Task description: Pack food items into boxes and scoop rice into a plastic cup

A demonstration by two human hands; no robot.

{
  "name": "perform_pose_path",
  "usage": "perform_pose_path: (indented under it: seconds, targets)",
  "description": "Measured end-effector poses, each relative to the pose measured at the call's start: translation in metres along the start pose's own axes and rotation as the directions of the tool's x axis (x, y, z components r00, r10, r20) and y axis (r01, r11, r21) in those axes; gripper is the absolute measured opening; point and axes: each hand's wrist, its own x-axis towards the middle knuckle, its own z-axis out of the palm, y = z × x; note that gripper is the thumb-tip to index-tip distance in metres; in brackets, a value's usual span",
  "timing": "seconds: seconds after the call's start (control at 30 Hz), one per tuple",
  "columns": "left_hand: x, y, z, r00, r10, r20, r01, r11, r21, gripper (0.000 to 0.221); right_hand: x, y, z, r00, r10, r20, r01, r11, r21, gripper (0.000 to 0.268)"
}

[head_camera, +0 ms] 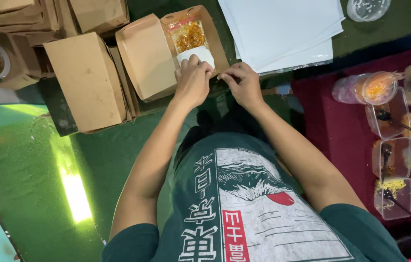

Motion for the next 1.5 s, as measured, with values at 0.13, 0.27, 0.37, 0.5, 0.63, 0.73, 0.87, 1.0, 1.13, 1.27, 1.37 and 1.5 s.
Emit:
perform_pose_path:
  seconds: [0.13, 0.27, 0.37, 0.5, 0.63, 0.73, 0.87, 1.0, 1.13, 1.27, 1.37, 1.5]
  targets:
    - [0.001, -0.001, 0.0, 1.0, 0.012, 0.007, -0.012, 1.0, -0.009, 0.008, -0.001, -0.008, 0.005, 0.999, -0.033, -0.014, 0.033, 0.999, -0.037, 0.007]
    - [-0.002, 0.006, -0.008, 0.999, -0.01, 0.041, 0.012, 0.999, -0.042, 0.012, -0.005, -0.013, 0.011, 0.992, -0.087, -0.087, 0.082, 0.995, -0.06, 0.005]
    - [-0.001, 0.005, -0.005, 0.999, -0.014, 0.039, 0.016, 0.999, -0.043, 0.012, -0.008, -0.013, 0.019, 0.978, -0.149, -0.143, 0.138, 0.987, -0.088, 0.007]
    - [-0.001, 0.004, -0.002, 0.999, -0.016, 0.032, 0.017, 0.999, -0.029, 0.013, -0.01, -0.009, 0.027, 0.952, -0.233, -0.2, 0.207, 0.968, -0.141, 0.009]
    - [-0.006, 0.006, -0.004, 1.0, 0.005, -0.011, -0.005, 0.999, -0.043, 0.013, -0.013, -0.007, 0.032, 0.946, -0.237, -0.222, 0.207, 0.967, -0.15, 0.007]
    - [-0.008, 0.005, 0.001, 0.998, 0.015, -0.065, -0.017, 0.999, -0.028, 0.012, -0.014, -0.011, 0.029, 0.948, -0.242, -0.209, 0.219, 0.968, -0.124, 0.008]
    - [-0.012, 0.006, 0.0, 0.984, 0.073, -0.163, -0.074, 0.997, 0.001, 0.009, -0.008, -0.013, 0.025, 0.952, -0.26, -0.163, 0.238, 0.961, -0.141, 0.01]
    - [-0.012, -0.006, 0.022, 0.935, 0.22, -0.278, -0.183, 0.971, 0.153, 0.013, -0.007, -0.025, 0.014, 0.973, -0.199, -0.114, 0.182, 0.973, -0.142, 0.011]
    - [-0.011, -0.019, 0.044, 0.864, 0.364, -0.349, -0.297, 0.927, 0.23, 0.013, -0.002, -0.003, 0.015, 0.969, -0.231, -0.085, 0.213, 0.96, -0.181, 0.013]
    - [-0.011, -0.018, 0.044, 0.756, 0.503, -0.419, -0.353, 0.852, 0.385, 0.017, 0.011, -0.003, 0.012, 0.968, -0.251, -0.022, 0.238, 0.938, -0.254, 0.015]
    - [-0.017, -0.013, 0.04, 0.734, 0.509, -0.45, -0.324, 0.844, 0.427, 0.016, 0.008, -0.014, 0.007, 0.976, -0.215, 0.022, 0.213, 0.945, -0.247, 0.018]
    - [-0.021, -0.005, 0.037, 0.73, 0.458, -0.508, -0.3, 0.882, 0.364, 0.011, 0.011, -0.023, -0.003, 0.986, -0.12, 0.116, 0.144, 0.964, -0.223, 0.022]
